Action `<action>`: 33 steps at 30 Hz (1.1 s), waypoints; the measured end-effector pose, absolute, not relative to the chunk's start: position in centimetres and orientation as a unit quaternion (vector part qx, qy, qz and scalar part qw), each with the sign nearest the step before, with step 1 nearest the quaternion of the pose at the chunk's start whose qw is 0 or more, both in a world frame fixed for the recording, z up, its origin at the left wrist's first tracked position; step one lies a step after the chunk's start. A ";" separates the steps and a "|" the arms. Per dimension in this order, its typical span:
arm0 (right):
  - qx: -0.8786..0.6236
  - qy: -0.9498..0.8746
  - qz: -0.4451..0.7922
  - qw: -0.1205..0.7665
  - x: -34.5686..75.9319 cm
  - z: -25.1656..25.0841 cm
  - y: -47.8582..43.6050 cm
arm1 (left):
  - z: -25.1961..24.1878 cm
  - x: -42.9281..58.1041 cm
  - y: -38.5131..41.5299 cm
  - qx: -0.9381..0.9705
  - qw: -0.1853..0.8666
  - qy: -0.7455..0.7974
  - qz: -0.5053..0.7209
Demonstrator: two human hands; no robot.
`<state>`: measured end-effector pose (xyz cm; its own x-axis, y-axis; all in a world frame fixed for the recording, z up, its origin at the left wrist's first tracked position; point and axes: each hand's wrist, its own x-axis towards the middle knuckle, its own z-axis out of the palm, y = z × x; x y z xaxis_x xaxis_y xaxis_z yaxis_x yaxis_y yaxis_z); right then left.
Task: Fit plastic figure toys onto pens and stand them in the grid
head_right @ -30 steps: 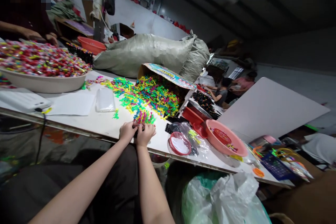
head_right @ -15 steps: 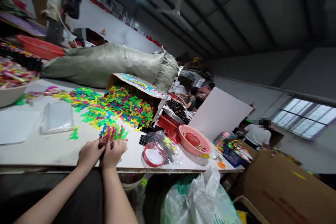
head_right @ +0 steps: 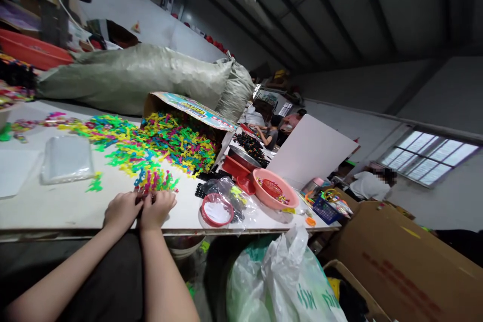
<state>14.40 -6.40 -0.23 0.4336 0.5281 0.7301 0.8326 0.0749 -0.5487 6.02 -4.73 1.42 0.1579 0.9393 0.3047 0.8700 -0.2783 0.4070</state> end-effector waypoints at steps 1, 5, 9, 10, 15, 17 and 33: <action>-0.664 -0.512 -0.144 0.526 14.4 -0.2 -6.4 | 1.5 6.0 -4.8 0.757 0.069 0.599 0.253; -0.665 -0.508 -0.146 0.528 14.4 -0.2 -6.4 | 1.5 6.0 -4.7 0.753 0.072 0.606 0.247; -0.662 -0.513 -0.154 0.524 14.5 -0.3 -6.3 | 1.1 6.0 -4.3 0.755 0.071 0.600 0.254; -0.662 -0.515 -0.155 0.521 14.6 -0.3 -6.3 | 1.0 6.0 -4.3 0.754 0.075 0.599 0.258; -0.669 -0.522 -0.151 0.508 14.6 -0.2 -6.4 | 0.8 6.0 -4.2 0.745 0.101 0.594 0.285; -0.672 -0.523 -0.144 0.505 14.5 -0.1 -6.5 | 0.8 6.1 -4.3 0.741 0.107 0.597 0.288; -0.683 -0.507 -0.135 0.508 14.1 0.5 -7.3 | 1.8 5.9 -5.1 0.747 0.093 0.602 0.265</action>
<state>14.13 -7.34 0.51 0.4498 0.5550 0.6997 0.8299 0.0297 -0.5571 5.85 -5.07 1.82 0.1344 0.9496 0.2830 0.8509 -0.2570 0.4582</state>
